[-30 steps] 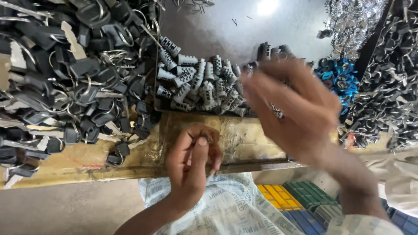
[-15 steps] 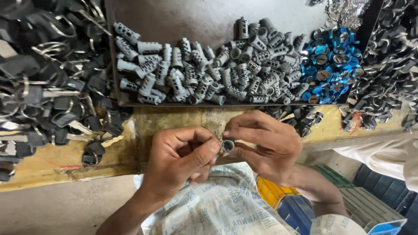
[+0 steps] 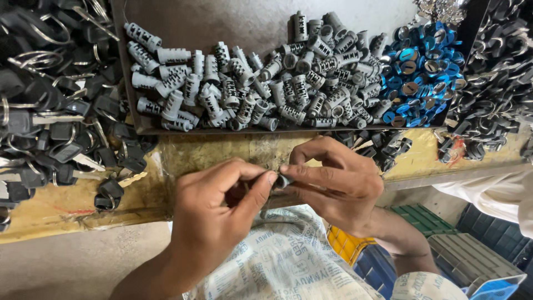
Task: The person assembles keys by inserting pins into key blanks, placing a blue cap, and inserting a cylinder lock core. The person repeats this process for multiple keys, placing the finished keys on the table.
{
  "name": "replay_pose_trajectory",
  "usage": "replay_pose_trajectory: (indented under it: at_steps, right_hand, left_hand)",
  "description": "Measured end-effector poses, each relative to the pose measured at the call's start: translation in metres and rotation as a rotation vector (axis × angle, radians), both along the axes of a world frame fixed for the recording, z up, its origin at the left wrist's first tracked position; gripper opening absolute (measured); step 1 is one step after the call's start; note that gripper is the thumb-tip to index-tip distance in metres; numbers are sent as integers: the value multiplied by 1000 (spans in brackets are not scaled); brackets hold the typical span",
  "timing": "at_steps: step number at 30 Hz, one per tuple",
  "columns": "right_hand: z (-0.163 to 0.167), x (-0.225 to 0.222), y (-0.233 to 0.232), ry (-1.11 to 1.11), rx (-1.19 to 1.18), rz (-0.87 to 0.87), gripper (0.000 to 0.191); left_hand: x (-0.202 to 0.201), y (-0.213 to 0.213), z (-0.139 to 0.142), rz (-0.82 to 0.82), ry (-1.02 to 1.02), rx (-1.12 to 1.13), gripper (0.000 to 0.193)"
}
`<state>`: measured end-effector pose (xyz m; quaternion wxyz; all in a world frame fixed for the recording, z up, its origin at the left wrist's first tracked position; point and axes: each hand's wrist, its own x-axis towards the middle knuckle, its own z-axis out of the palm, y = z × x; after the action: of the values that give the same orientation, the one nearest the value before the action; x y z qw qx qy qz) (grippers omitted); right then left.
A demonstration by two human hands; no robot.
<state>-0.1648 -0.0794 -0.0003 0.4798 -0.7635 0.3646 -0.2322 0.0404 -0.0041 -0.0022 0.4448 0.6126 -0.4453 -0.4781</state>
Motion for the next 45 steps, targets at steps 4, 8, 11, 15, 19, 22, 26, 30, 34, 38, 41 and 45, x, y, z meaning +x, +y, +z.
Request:
replay_pose_trajectory:
  at_steps: [4, 8, 11, 15, 19, 22, 26, 30, 34, 38, 41, 45]
  right_hand:
    - [1, 3, 0, 27, -82, 41, 42]
    - [-1, 9, 6, 29, -112, -69, 38]
    - [-4, 10, 12, -16, -194, -135, 39]
    - [-8, 11, 18, -92, -404, -76, 40]
    - [-7, 20, 21, 3, -550, -106, 36]
    - [0, 11, 1, 51, -580, 42, 33]
    - [18, -32, -59, 382, -668, -210, 12]
    - [23, -64, -132, 644, -910, -35, 5]
    - [17, -57, -158, 786, -875, 64, 8]
    - [14, -37, -173, 834, -876, 95, 10]
    - [0, -17, -177, 719, -964, 73, 3]
    - [-5, -3, -165, 551, -829, 106, 19]
  left_hand:
    - [-1, 3, -1, -60, -171, -109, 8]
    - [-23, -1, -9, 61, -199, -243, 8]
    - [-36, -1, -15, 120, -375, -519, 18]
    - [-38, 3, -19, 209, -459, -606, 23]
    - [-38, 5, -26, 235, 301, -252, 11]
    - [-39, 5, -38, 338, 679, -98, 5]
    - [-37, 14, -52, 335, 426, -133, 17]
    - [-38, 21, -58, 309, 261, -186, 18]
    - [-40, 16, -63, 284, 165, -301, 17]
    - [-39, 15, -61, 298, 163, -258, 16]
    - [-39, 15, -60, 300, 162, -268, 16]
    - [-38, 12, -59, 323, 194, -277, 14]
